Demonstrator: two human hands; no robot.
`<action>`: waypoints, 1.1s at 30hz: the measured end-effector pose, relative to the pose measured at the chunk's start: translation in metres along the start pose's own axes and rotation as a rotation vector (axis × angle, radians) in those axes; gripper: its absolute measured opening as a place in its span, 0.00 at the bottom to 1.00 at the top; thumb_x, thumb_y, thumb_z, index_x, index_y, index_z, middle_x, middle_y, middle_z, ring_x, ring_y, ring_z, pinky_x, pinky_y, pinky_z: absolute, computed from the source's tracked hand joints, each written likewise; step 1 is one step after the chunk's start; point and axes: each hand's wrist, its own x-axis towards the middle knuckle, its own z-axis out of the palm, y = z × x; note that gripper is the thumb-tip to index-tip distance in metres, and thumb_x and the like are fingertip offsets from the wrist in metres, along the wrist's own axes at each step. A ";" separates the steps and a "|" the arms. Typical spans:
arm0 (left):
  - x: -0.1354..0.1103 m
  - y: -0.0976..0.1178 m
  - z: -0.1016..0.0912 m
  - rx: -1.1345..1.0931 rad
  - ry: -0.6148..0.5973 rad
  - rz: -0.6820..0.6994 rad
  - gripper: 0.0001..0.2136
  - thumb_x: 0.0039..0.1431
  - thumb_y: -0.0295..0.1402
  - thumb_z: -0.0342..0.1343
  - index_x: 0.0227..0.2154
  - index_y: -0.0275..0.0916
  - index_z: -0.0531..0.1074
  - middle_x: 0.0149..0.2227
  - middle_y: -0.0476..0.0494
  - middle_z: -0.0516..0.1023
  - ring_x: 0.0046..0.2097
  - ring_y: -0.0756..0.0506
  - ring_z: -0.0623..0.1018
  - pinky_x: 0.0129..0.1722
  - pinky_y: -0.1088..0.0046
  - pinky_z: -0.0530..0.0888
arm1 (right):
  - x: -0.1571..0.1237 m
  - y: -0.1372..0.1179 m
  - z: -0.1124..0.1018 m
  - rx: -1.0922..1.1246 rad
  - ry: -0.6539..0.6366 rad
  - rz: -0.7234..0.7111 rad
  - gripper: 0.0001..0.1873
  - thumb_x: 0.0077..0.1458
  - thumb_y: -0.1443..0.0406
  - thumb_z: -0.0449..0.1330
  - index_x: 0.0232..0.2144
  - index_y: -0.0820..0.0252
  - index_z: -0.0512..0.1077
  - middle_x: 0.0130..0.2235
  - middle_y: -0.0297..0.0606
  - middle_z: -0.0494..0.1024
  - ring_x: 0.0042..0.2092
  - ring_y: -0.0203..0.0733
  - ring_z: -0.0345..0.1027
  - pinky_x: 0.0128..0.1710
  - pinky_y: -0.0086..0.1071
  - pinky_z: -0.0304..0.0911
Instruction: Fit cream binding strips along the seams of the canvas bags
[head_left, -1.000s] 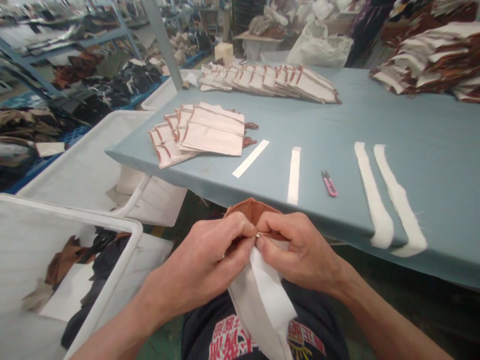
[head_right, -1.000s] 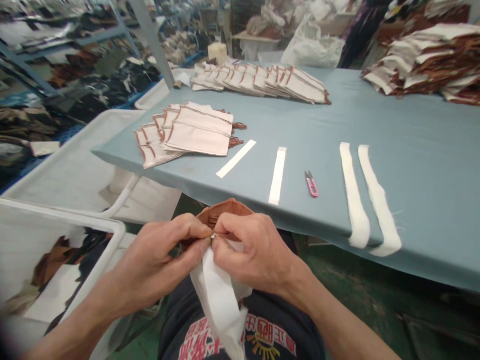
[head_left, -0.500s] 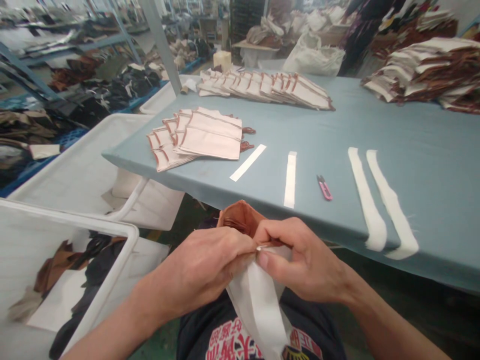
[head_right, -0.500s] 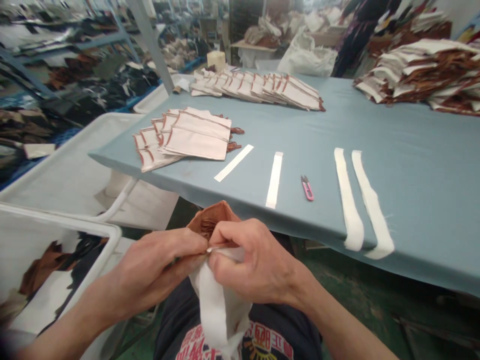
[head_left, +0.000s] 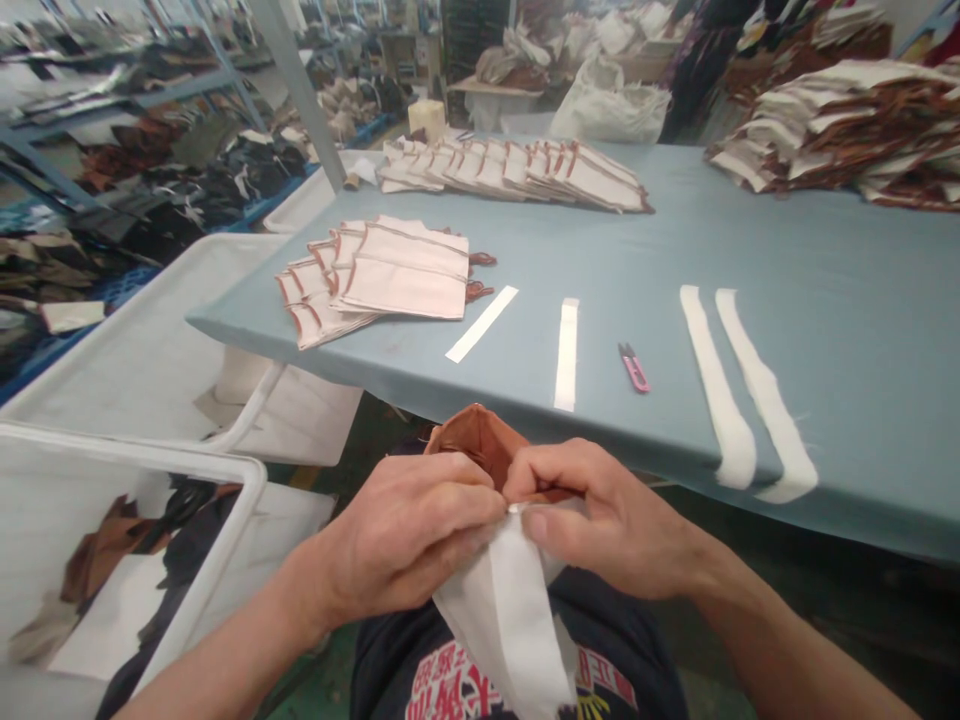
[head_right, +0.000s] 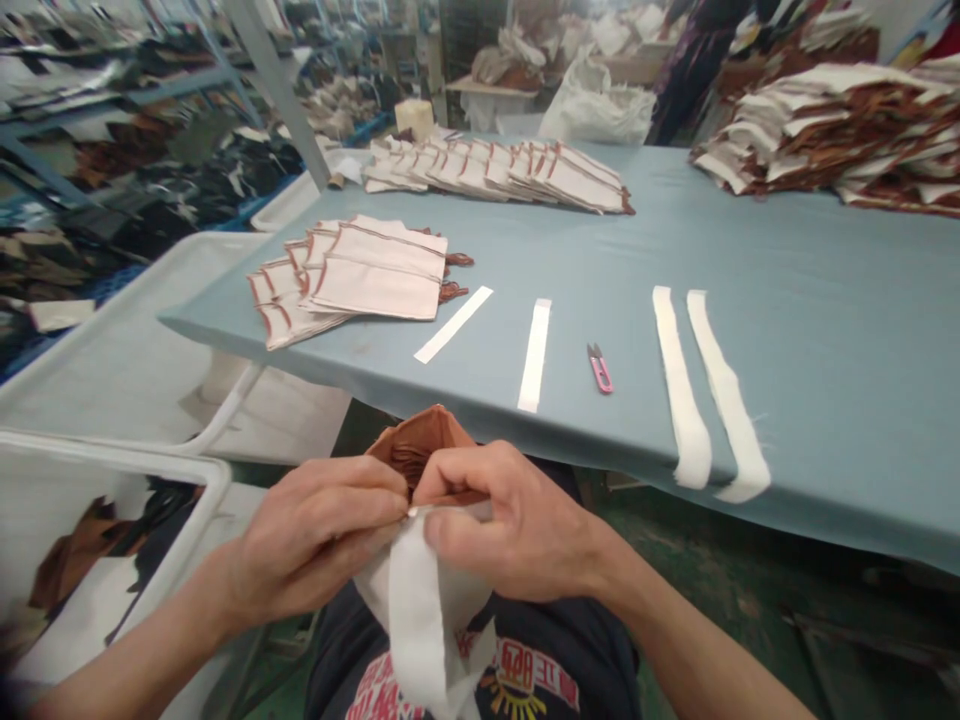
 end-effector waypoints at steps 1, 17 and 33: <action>0.001 0.002 0.000 -0.063 0.009 -0.010 0.04 0.73 0.29 0.48 0.44 0.39 0.68 0.35 0.45 0.78 0.36 0.49 0.77 0.36 0.76 0.73 | -0.002 -0.003 0.001 -0.077 0.010 -0.020 0.03 0.49 0.67 0.55 0.25 0.59 0.66 0.24 0.28 0.64 0.25 0.31 0.56 0.24 0.25 0.51; 0.036 0.017 -0.023 -0.182 -0.421 -0.486 0.19 0.76 0.36 0.43 0.27 0.38 0.63 0.26 0.55 0.64 0.30 0.52 0.66 0.33 0.74 0.60 | -0.013 -0.009 0.002 -0.788 0.200 -0.328 0.07 0.50 0.73 0.55 0.23 0.60 0.67 0.22 0.29 0.68 0.25 0.32 0.57 0.27 0.31 0.48; 0.015 0.021 -0.021 -0.390 -0.310 -0.332 0.19 0.77 0.41 0.42 0.29 0.38 0.64 0.27 0.54 0.66 0.29 0.53 0.66 0.31 0.78 0.63 | -0.012 0.006 0.009 -0.024 -0.024 -0.240 0.13 0.63 0.61 0.53 0.27 0.60 0.66 0.24 0.28 0.64 0.24 0.31 0.54 0.23 0.26 0.50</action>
